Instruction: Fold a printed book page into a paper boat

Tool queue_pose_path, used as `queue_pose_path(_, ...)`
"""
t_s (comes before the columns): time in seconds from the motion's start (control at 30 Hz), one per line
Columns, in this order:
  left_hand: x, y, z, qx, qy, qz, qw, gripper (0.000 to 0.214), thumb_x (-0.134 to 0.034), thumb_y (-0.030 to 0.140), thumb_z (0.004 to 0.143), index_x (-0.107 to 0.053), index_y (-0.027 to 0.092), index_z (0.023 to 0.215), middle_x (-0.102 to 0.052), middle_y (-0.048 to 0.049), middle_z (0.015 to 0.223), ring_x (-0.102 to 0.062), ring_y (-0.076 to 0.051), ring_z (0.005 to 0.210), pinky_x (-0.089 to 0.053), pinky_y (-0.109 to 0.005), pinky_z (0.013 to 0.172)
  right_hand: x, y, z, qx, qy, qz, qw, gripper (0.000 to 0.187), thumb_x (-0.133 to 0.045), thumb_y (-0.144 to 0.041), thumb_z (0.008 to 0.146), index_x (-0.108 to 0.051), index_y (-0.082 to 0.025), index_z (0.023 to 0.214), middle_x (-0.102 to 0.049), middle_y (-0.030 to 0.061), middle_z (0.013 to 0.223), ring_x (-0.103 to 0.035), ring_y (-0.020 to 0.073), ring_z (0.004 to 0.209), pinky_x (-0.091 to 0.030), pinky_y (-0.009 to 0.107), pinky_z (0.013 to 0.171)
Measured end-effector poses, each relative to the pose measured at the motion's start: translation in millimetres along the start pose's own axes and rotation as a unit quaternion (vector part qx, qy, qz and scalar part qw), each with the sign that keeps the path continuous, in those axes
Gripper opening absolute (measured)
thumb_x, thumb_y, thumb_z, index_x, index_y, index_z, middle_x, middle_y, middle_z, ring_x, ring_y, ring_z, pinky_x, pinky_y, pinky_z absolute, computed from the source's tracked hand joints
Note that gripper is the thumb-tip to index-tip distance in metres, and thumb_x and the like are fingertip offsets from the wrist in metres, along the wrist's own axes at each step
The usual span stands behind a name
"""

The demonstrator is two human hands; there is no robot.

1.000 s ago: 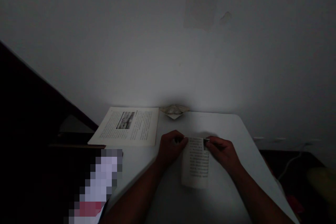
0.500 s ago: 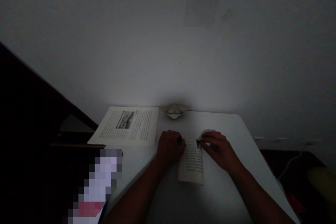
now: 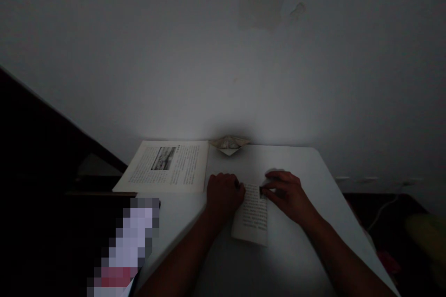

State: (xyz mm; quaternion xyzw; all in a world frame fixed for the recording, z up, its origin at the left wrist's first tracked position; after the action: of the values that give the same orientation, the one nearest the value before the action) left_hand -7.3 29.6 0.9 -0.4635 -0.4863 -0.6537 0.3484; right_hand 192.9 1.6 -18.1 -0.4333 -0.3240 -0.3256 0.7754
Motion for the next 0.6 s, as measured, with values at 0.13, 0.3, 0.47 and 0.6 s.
queue_pose_path(0.13, 1.4, 1.1, 0.4, 0.009, 0.0, 0.0, 1.0, 0.024, -0.052, 0.035, 0.08, -0.065, 0.016, 0.072, -0.068, -0.0078, 0.077, -0.06, -0.024, 0.081, -0.036, -0.04, 0.08, -1.2, 1.5, -0.1, -0.009, 0.005, 0.006, 1.0, 0.011, -0.067, -0.038, 0.076, -0.073, -0.03, 0.079, -0.066, 0.0051, 0.103, -0.059, 0.0252, 0.101, -0.044, 0.045, 0.088)
queue_pose_path(0.3, 2.8, 0.9, 0.6, 0.009, -0.006, 0.001, 1.0, 0.025, -0.052, 0.035, 0.081, -0.066, 0.016, 0.072, -0.069, -0.0081, 0.077, -0.061, -0.024, 0.082, -0.036, -0.039, 0.08, -1.7, 1.9, -1.4, -0.015, 0.013, 0.006, 1.0, 0.011, -0.067, -0.038, 0.076, -0.073, -0.029, 0.077, -0.066, 0.0051, 0.103, -0.059, 0.0255, 0.1, -0.045, 0.046, 0.087)
queue_pose_path(0.47, 2.3, -0.3, 0.9, 0.013, -0.005, -0.002, 1.0, 0.025, -0.054, 0.036, 0.08, -0.067, 0.016, 0.072, -0.069, -0.008, 0.077, -0.061, -0.024, 0.081, -0.036, -0.04, 0.081, -1.4, 5.2, -2.0, -0.017, 0.006, -0.004, 1.0, 0.013, -0.062, -0.035, 0.081, -0.071, -0.026, 0.079, -0.066, 0.0061, 0.105, -0.059, 0.0248, 0.102, -0.044, 0.045, 0.089)
queue_pose_path(0.6, 2.9, 0.4, 1.0, 0.016, -0.008, -0.003, 1.0, 0.025, -0.053, 0.037, 0.08, -0.066, 0.016, 0.072, -0.069, -0.0073, 0.077, -0.061, -0.024, 0.081, -0.036, -0.04, 0.081, -0.1, 5.8, -0.5, -0.001, -0.012, -0.033, 0.999, 0.013, -0.061, -0.035, 0.082, -0.07, -0.026, 0.08, -0.067, 0.005, 0.105, -0.06, 0.0239, 0.1, -0.044, 0.043, 0.088)
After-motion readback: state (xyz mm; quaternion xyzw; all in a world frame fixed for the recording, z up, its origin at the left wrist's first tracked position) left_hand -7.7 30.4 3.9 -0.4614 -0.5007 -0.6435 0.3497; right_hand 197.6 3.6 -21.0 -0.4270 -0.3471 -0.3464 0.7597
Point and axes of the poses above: each hand's wrist, its own z-axis towards the middle knuckle, its own x-axis out of the back of the hand, y = z × x, the point moved 2 cm from there along z, towards the middle knuckle
